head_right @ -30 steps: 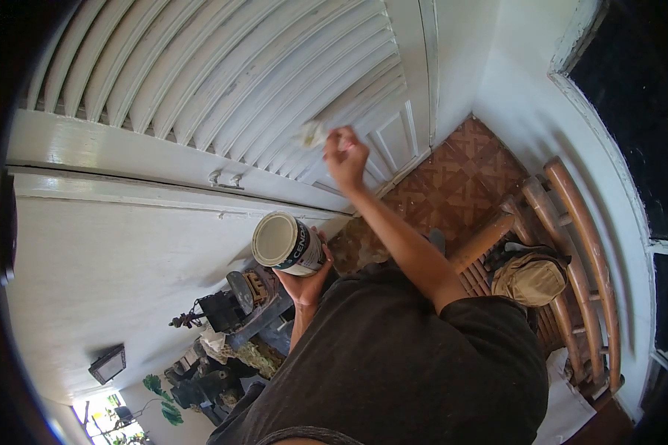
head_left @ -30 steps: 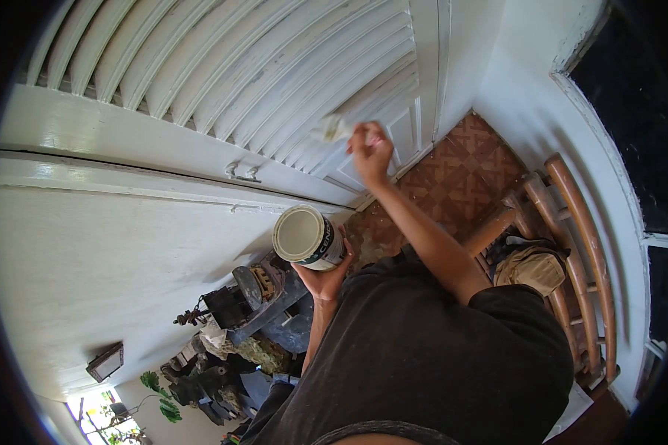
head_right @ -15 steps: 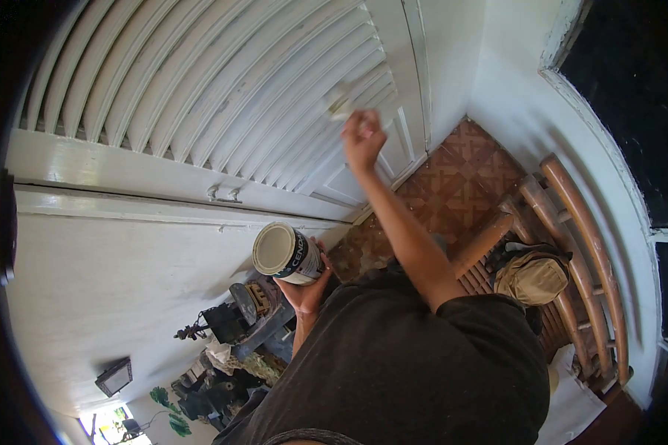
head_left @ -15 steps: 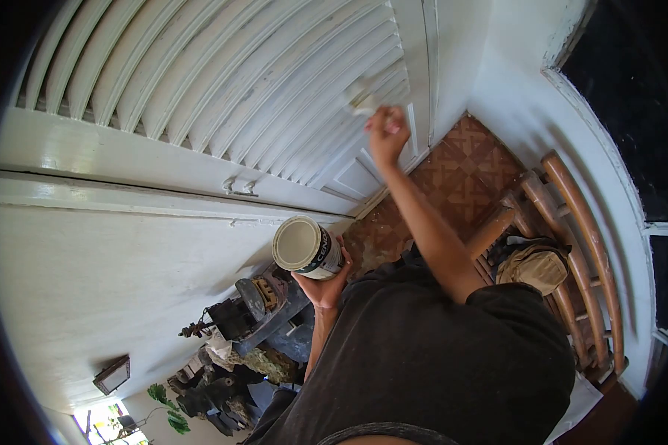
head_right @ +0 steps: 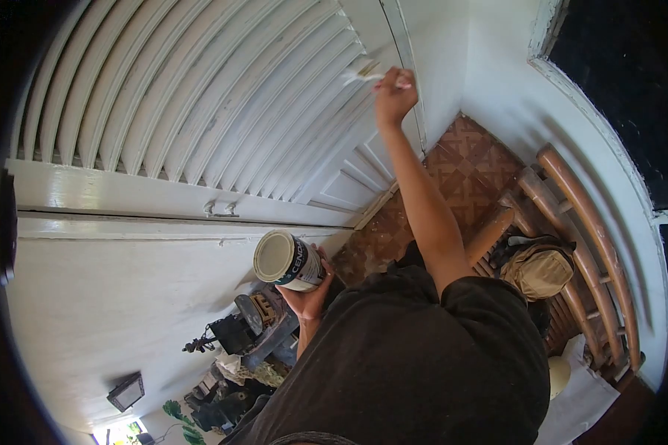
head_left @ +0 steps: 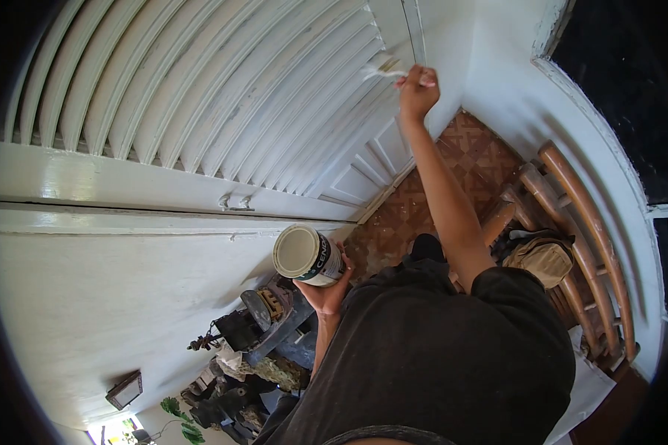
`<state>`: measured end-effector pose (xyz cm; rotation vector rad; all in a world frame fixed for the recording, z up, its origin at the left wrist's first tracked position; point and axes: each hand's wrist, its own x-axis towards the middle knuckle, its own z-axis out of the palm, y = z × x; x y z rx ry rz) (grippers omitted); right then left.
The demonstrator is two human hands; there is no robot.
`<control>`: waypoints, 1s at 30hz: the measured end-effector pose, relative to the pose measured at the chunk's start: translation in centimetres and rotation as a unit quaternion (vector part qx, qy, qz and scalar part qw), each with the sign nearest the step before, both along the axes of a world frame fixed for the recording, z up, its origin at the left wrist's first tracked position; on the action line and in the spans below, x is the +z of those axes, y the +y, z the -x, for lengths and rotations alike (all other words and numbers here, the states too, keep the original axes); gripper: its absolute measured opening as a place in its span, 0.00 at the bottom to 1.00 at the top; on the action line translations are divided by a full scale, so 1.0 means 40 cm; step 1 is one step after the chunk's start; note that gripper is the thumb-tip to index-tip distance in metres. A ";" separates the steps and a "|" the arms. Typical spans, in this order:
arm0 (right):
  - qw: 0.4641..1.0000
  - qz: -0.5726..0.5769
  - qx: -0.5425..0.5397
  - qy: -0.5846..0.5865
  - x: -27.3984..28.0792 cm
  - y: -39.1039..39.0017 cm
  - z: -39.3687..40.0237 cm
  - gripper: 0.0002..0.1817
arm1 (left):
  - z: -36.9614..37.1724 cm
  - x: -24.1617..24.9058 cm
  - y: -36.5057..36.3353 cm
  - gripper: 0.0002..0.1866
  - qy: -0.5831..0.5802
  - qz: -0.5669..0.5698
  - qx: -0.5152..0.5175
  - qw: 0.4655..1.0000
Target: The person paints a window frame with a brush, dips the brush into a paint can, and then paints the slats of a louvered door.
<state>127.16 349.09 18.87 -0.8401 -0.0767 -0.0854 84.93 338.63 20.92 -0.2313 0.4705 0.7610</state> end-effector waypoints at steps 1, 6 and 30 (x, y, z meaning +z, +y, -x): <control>1.000 -0.002 -0.023 -0.008 0.009 -0.006 -0.036 0.09 | 0.003 -0.002 -0.001 0.45 0.003 -0.004 0.000 1.000; 0.994 0.030 -0.077 -0.077 0.019 -0.013 -0.015 0.08 | 0.011 0.000 -0.001 0.46 0.010 -0.019 -0.003 1.000; 0.957 0.058 0.282 0.028 0.032 -0.091 0.049 0.11 | -0.083 0.004 0.025 0.44 0.003 -0.015 -0.063 0.998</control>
